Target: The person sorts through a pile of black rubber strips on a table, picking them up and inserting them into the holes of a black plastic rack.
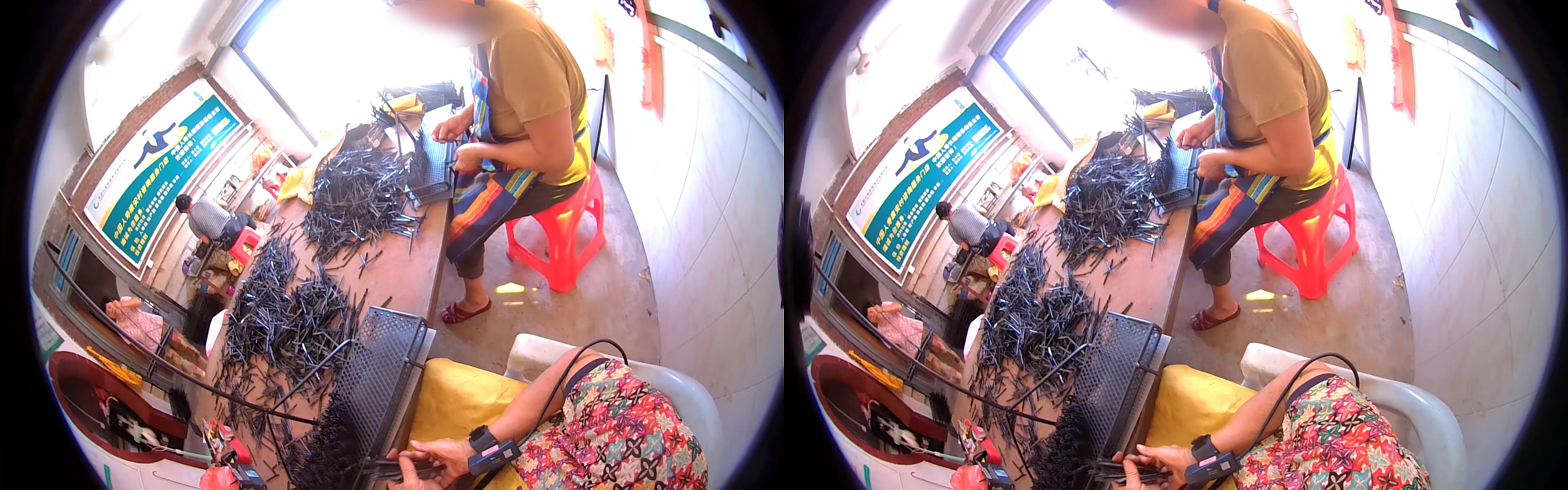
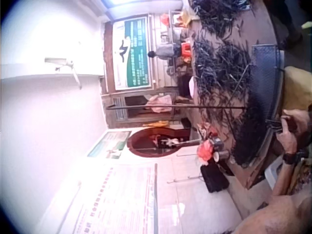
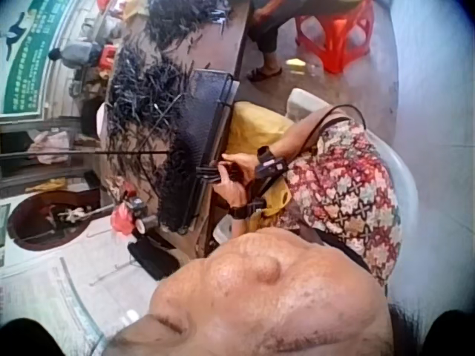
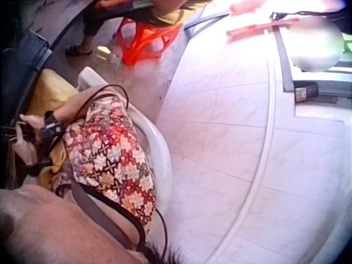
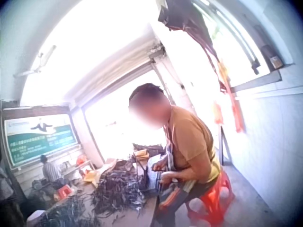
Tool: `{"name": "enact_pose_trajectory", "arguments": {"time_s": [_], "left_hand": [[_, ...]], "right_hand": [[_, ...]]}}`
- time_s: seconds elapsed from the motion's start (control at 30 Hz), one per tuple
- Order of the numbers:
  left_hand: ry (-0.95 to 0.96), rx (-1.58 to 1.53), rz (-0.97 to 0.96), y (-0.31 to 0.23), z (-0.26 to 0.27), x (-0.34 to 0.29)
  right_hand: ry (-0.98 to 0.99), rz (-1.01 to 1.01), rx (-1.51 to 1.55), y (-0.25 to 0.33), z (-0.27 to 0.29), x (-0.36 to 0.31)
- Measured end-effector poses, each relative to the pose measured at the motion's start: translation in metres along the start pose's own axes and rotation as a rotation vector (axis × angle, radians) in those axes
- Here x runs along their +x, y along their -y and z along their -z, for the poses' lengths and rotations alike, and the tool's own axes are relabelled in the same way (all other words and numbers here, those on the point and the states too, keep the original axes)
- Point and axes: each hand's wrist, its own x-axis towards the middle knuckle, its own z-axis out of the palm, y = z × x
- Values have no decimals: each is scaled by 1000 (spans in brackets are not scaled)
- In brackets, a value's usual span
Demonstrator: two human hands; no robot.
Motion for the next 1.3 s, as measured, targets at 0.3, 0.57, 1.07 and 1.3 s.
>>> {"name": "enact_pose_trajectory", "arguments": {"time_s": [0.3,0.57,1.07,1.3], "left_hand": [[34,21,-135,17,-11,7],[169,-509,224,8,31,9],[42,-527,441,18,58,6],[96,-591,410,14,66,-5]], "right_hand": [[-136,44,150,18,-7,1],[-94,285,-490,43,-13,-5],[-231,696,-1154,86,-39,24],[-171,1287,-1286,106,-47,77]]}}
